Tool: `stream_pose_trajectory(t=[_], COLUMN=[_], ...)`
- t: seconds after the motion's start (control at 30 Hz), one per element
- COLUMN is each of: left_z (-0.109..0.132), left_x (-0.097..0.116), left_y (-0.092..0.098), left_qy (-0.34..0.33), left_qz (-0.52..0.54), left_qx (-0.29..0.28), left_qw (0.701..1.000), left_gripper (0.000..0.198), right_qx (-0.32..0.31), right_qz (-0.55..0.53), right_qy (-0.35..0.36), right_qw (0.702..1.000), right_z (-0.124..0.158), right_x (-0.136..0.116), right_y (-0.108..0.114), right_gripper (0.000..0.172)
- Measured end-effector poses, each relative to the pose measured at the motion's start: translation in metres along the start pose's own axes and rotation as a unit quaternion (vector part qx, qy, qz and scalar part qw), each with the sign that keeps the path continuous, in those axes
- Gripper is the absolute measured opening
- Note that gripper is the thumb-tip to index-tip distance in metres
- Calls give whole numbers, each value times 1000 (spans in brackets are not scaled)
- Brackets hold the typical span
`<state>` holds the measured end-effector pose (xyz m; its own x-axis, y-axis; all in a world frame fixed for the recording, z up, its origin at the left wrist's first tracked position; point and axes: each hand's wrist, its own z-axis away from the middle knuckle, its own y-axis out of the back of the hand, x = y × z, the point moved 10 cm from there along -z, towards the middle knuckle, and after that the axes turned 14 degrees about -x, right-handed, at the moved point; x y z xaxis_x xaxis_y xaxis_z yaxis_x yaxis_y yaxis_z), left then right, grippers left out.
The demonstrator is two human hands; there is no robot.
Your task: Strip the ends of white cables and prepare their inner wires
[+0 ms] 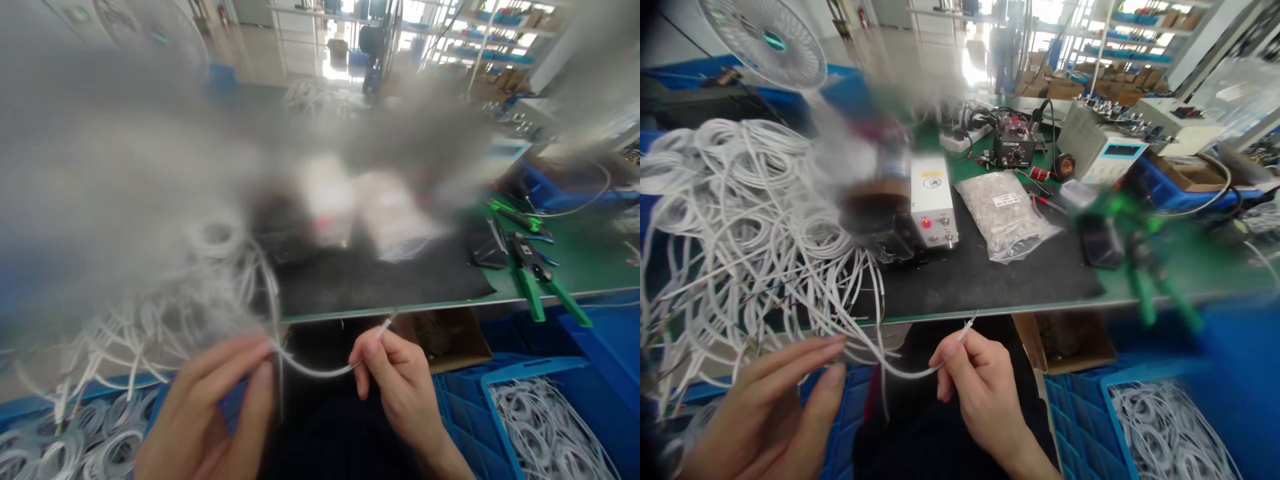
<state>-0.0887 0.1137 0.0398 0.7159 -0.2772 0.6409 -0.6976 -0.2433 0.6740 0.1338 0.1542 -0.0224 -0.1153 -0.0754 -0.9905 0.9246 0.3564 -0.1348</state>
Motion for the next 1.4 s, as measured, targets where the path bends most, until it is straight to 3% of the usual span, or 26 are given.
stream_pose_trajectory(t=[0.13, 0.3, 0.5, 0.63, 0.73, 0.8, 0.97, 1.1, 1.2, 1.3, 1.4], left_z=[-6, -17, -12, -7, -7, -8, -9, -10, -11, -10, -6], left_x=[32, 28, 25, 13, 13, 13, 10, 6, 5, 8, 11], left_y=[-46, -89, -105, -126, -134, -132, -116, -106, -95, -92, -94], left_qy=[50, 111, 166, 250, 269, 266, 244, 231, 216, 207, 208], left_qz=[120, 267, 360, 490, 551, 549, 467, 413, 376, 373, 376], left_qx=[-106, -188, -211, -203, -200, -195, -159, -137, -120, -130, -149], left_qw=[986, 939, 893, 810, 764, 768, 835, 870, 893, 895, 891], left_gripper=[26, 16, 10, 20, 26, 25, 19, 16, 17, 20, 21], right_qx=[-50, -65, -88, -95, -78, -48, 18, -13, -27, 26, 10], right_qz=[51, 84, 109, 126, 150, 173, 209, 230, 252, 253, 225], right_qy=[-17, -39, -51, -60, -42, -24, 13, 9, -18, -19, 8], right_qw=[997, 994, 989, 986, 985, 983, 978, 973, 967, 967, 974], right_z=[5, 12, 13, 9, 6, 5, 4, 2, 5, 8, -1], right_x=[-3, 4, 6, 3, -2, -6, -14, -18, -24, -37, -45], right_y=[-19, -22, -22, -20, -18, -16, -18, -16, 3, 33, 35], right_gripper=[48, 50, 47, 32, 34, 34, 26, 22, 12, 8, 11])
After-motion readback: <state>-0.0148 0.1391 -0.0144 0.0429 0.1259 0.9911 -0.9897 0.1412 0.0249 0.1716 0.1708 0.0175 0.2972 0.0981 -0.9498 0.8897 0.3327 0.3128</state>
